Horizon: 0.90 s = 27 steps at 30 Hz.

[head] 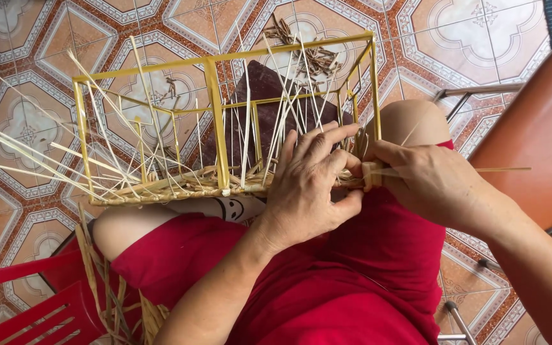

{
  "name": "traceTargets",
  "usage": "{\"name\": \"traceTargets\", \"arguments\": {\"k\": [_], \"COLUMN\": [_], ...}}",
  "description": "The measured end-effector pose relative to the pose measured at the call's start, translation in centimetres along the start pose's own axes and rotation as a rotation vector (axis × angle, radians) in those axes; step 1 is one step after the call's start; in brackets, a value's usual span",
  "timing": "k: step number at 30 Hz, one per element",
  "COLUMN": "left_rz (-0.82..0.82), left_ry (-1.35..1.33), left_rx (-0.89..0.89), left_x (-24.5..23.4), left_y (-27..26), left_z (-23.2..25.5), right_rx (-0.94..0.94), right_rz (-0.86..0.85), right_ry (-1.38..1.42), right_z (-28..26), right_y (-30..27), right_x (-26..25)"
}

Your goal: Weaving straw or fiber material around a gold-colored wire frame to create a basket.

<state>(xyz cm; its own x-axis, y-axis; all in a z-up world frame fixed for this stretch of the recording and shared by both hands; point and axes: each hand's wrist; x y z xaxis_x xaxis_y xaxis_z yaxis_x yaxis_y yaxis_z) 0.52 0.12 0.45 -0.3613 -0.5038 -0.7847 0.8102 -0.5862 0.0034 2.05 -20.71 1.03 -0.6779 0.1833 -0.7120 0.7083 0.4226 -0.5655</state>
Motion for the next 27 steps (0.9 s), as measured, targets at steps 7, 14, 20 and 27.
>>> {"name": "traceTargets", "arguments": {"k": [7,14,20,27], "left_rz": [0.021,-0.078,-0.159,0.031], "left_ry": [0.048,0.011,-0.046,0.054], "left_rx": [-0.06,-0.073,-0.143,-0.102], "left_x": [0.6,0.4,0.7,0.9], "left_y": [0.4,1.4,1.3,0.8], "left_z": [-0.2,-0.6,-0.7,-0.1], "right_rx": [-0.422,-0.114,-0.082,-0.491], "right_rz": [0.02,0.721,1.052,0.525], "right_ry": [0.345,0.572,0.46,1.793], "right_z": [3.7,-0.3,-2.6,3.2], "right_y": [-1.0,-3.6,0.0,-3.0], "right_x": [1.9,8.5,12.0,15.5]}}
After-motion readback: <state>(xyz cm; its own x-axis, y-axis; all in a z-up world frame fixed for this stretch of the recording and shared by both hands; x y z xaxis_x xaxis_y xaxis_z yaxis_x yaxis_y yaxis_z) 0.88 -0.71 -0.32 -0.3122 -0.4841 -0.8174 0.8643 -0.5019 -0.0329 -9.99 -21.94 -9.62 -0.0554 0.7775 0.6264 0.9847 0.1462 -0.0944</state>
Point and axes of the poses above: each hand's wrist, its own y-axis towards the middle knuckle, its own x-axis out of the palm, z = x × y, and after that the axes turned 10 degrees about -z, right-handed
